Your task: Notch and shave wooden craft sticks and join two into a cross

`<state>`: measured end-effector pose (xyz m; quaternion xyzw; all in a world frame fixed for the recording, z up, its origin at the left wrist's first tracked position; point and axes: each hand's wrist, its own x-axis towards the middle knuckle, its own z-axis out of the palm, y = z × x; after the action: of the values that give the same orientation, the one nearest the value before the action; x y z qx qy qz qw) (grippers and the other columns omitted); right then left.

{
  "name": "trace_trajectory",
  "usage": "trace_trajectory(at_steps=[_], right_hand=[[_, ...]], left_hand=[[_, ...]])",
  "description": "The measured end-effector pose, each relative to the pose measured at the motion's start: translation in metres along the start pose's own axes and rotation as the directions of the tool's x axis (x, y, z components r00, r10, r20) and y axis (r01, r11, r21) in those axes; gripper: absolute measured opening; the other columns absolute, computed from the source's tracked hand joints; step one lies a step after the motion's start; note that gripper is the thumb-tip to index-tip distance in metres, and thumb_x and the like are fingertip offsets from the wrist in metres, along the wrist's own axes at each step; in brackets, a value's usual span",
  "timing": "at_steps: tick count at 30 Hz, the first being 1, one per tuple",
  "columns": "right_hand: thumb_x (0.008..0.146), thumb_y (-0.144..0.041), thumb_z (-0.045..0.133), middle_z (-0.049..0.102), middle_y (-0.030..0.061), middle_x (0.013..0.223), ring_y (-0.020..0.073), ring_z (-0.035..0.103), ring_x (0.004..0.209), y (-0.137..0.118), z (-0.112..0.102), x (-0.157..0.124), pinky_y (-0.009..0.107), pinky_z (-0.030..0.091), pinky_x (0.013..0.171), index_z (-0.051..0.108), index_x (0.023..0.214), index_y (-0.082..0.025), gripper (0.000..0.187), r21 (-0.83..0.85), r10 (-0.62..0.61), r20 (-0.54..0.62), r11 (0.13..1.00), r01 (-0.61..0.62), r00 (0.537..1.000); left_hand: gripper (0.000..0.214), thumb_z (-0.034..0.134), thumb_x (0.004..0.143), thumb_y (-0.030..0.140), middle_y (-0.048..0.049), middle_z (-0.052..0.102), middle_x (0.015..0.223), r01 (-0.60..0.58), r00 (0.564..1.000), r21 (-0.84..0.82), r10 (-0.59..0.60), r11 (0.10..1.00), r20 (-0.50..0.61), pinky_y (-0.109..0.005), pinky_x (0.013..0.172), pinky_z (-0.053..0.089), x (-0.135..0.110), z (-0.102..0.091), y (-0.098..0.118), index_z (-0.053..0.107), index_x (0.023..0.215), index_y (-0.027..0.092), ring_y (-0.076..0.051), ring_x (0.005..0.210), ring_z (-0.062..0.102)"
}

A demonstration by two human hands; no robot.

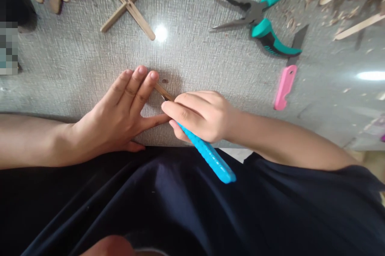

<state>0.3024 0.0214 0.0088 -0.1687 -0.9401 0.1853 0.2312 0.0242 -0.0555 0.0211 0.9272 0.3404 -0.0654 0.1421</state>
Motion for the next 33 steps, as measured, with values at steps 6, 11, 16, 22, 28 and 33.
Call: trace_trajectory(at_steps=[6,11,16,22,28,33], right_hand=[[0.11,-0.029,0.067,0.089,0.0043,0.105,0.0205,0.085,0.084,0.002,-0.006,-0.004,0.032,0.072,0.073,0.067,0.144,-0.025,0.034,0.07,0.059,0.003,0.996,-0.06,0.998],[0.112,-0.03,0.064,0.086,0.0053,0.1,0.0199,0.085,0.085,0.001,-0.009,-0.005,0.031,0.072,0.078,0.071,0.132,-0.022,0.023,0.13,0.045,-0.051,0.991,-0.038,0.998],[0.113,-0.031,0.061,0.086,0.0032,0.098,0.0182,0.084,0.081,0.002,-0.007,-0.003,0.03,0.071,0.073,0.07,0.13,-0.021,0.021,0.105,0.102,-0.049,0.99,-0.096,0.994],[0.116,-0.034,0.06,0.087,-0.003,0.1,0.0159,0.084,0.079,0.001,-0.01,0.002,0.028,0.071,0.076,0.066,0.135,-0.029,0.02,0.164,0.225,0.036,0.96,-0.228,0.974],[0.115,-0.033,0.06,0.085,-0.0031,0.097,0.0159,0.083,0.076,0.001,-0.009,0.001,0.028,0.07,0.076,0.066,0.136,-0.029,0.022,0.165,0.224,0.04,0.96,-0.227,0.974],[0.114,-0.032,0.062,0.086,-0.003,0.1,0.0173,0.084,0.079,0.002,-0.01,0.002,0.029,0.071,0.078,0.066,0.139,-0.031,0.025,0.179,0.227,0.067,0.955,-0.235,0.972]], left_hand=[[0.121,0.054,0.11,0.077,-0.0316,0.018,0.199,-0.001,1.0,0.005,0.001,1.0,-0.011,-0.08,0.139,0.046,-0.002,-0.001,0.0,-0.013,0.192,0.018,-0.061,0.183,0.021],[0.126,0.058,0.109,0.079,-0.0325,0.019,0.198,0.002,1.0,-0.011,-0.002,1.0,-0.024,-0.079,0.141,0.044,-0.002,-0.003,0.0,-0.011,0.192,0.016,-0.061,0.183,0.024],[0.124,0.057,0.109,0.079,-0.031,0.017,0.199,-0.005,1.0,-0.025,0.005,1.0,-0.015,-0.08,0.14,0.045,-0.002,-0.002,-0.001,-0.013,0.192,0.018,-0.06,0.183,0.023],[0.129,0.06,0.108,0.079,-0.0321,0.015,0.199,-0.013,1.0,-0.001,0.013,1.0,-0.006,-0.082,0.139,0.044,-0.003,0.001,-0.001,-0.019,0.191,0.021,-0.063,0.183,0.019],[0.126,0.06,0.107,0.078,-0.0302,0.012,0.2,-0.017,1.0,-0.001,0.017,1.0,0.027,-0.083,0.139,0.043,-0.001,0.0,-0.001,-0.015,0.192,0.023,-0.063,0.183,0.016],[0.12,0.055,0.109,0.078,-0.0264,0.012,0.201,-0.012,0.999,-0.024,0.013,1.0,0.035,-0.084,0.14,0.041,-0.001,0.0,0.0,-0.011,0.193,0.024,-0.061,0.183,0.018]])
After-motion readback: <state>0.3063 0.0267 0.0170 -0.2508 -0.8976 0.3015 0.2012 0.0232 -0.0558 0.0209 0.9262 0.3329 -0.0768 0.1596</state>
